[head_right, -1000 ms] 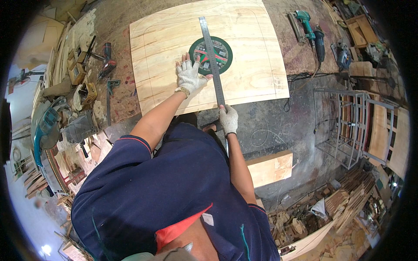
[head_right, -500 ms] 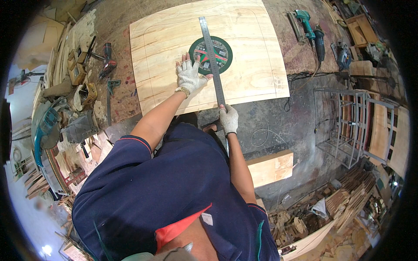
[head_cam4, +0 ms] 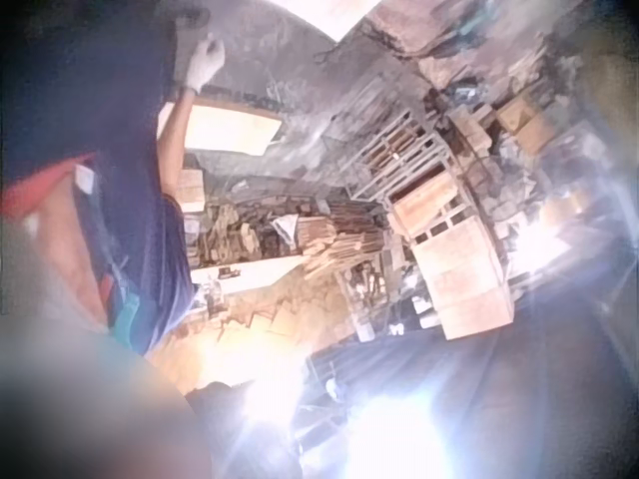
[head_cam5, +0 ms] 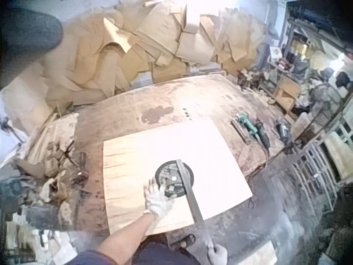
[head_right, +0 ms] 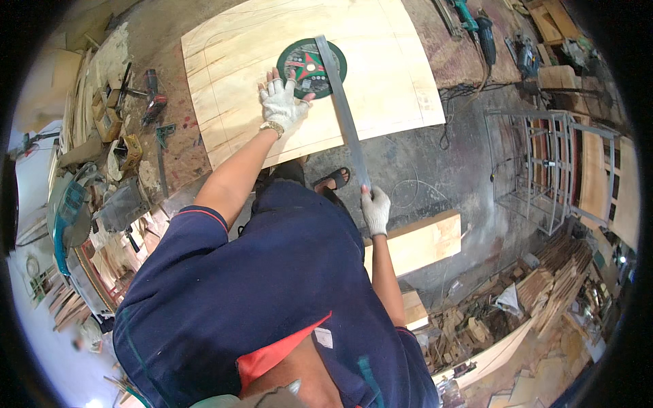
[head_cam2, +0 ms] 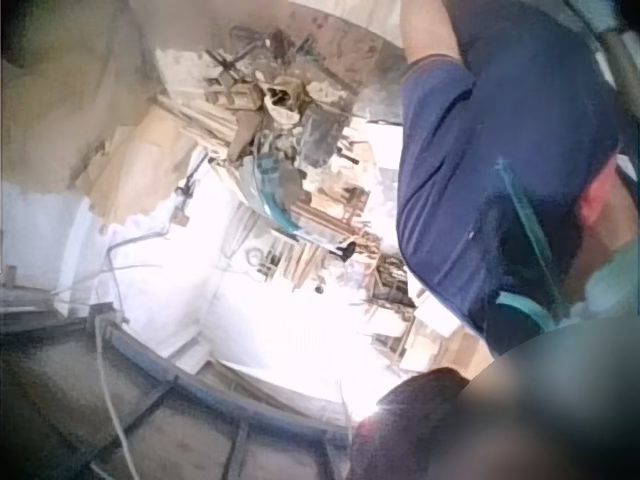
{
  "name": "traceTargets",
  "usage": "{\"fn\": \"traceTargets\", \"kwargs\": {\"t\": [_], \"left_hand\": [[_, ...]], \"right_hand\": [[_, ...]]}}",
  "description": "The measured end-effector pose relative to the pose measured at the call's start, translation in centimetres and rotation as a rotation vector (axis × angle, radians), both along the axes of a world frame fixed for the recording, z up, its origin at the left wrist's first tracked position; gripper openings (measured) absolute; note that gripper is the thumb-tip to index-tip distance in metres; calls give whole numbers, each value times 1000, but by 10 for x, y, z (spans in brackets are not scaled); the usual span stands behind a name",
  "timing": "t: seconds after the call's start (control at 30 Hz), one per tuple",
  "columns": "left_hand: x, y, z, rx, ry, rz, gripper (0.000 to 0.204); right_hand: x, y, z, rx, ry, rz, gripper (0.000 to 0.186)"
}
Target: The person measures and marks a large wooden board using a metal ruler, a square, and a marker. They draw straight lines and curved outlines on the board's surface, then place the board on a stack of other pieces.
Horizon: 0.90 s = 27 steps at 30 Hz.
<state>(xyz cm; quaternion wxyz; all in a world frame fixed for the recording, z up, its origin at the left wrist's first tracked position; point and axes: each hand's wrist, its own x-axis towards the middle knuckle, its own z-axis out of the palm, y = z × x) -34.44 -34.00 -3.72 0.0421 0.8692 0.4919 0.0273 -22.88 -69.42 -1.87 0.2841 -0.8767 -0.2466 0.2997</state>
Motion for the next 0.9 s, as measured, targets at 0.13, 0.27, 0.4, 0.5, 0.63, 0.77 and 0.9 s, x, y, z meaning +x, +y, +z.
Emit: {"fn": "traceTargets", "kwargs": {"t": [0.13, 0.27, 0.4, 0.5, 0.63, 0.77, 0.9], "left_hand": [[0, 0, -7, 34, 30, 5, 90], [1, 3, -9, 57, 22, -2, 90], [0, 3, -10, 53, 15, 7, 91], [0, 3, -12, 72, 2, 3, 91], [1, 4, -16, 84, 5, 2, 92], [-1, 6, -19, 72, 18, 2, 94], [-1, 7, -22, 78, -4, -3, 95]], "right_hand": [[-16, -83, 3, -212, 25, -72, 48], [-40, -144, 0, -95, 234, -186, 49], [-55, -178, -18, -129, 198, -113, 46], [-58, -183, -18, -181, 184, -101, 43], [-57, -169, 0, -204, 182, -98, 42], [-57, -157, 15, -178, 209, -125, 42], [-55, -155, 12, -246, 179, -81, 42]]}}
